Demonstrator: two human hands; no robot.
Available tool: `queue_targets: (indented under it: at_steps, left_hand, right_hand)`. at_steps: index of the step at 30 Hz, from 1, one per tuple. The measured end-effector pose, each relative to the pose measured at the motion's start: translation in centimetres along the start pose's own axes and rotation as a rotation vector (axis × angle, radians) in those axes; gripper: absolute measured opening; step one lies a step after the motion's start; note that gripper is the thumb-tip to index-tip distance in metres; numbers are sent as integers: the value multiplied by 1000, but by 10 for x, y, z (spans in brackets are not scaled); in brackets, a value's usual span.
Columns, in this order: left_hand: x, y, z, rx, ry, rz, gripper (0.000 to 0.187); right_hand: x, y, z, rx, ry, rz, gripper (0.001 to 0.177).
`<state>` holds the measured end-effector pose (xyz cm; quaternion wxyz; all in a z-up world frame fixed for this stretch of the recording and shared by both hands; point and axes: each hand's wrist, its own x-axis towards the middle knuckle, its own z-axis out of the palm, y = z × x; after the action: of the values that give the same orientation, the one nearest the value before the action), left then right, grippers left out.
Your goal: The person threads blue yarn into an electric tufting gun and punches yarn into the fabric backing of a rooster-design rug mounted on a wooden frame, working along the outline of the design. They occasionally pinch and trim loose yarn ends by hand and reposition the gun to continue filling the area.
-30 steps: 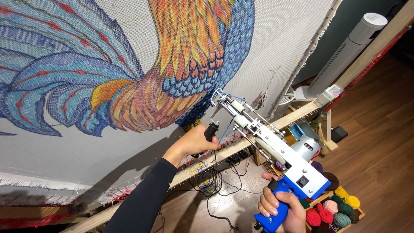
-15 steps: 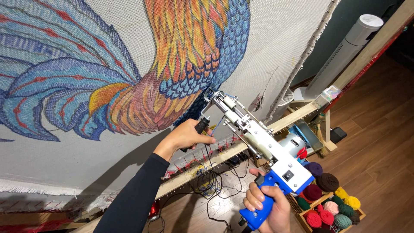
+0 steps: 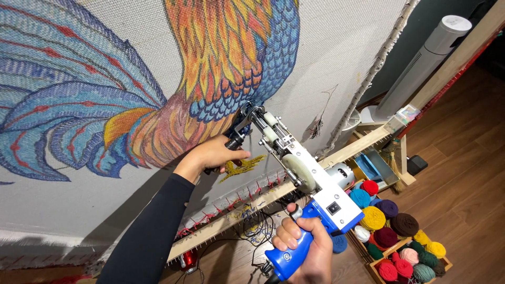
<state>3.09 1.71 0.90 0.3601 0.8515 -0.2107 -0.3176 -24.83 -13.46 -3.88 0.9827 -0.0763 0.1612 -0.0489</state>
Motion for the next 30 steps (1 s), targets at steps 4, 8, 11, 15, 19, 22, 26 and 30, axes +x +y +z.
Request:
queue_targets:
  at_steps: [4, 8, 11, 15, 19, 22, 26, 30]
  left_hand:
    - [1, -2, 0, -42, 26, -45, 46]
    - [7, -3, 8, -37, 51, 16, 48]
    - [6, 3, 16, -65, 65, 50, 46]
    - [9, 4, 22, -79, 55, 79, 47]
    - [12, 2, 32, -172, 69, 101, 47]
    - [13, 3, 37, -184, 79, 125, 47]
    - [12, 7, 38, -156, 96, 95, 47]
    - [16, 5, 37, -185, 91, 108, 48]
  right_hand:
    - [0, -3, 7, 33, -18, 28, 23]
    - [4, -9, 2, 6, -49, -5, 23]
    - [2, -18, 0, -45, -82, -22, 22]
    - [1, -26, 10, -267, 34, -85, 33]
    - [0, -34, 11, -447, 54, -130, 39]
    - [1, -39, 3, -506, 65, -142, 30]
    - [6, -43, -7, -484, 23, -122, 26]
    - [9, -46, -9, -551, -6, -169, 26]
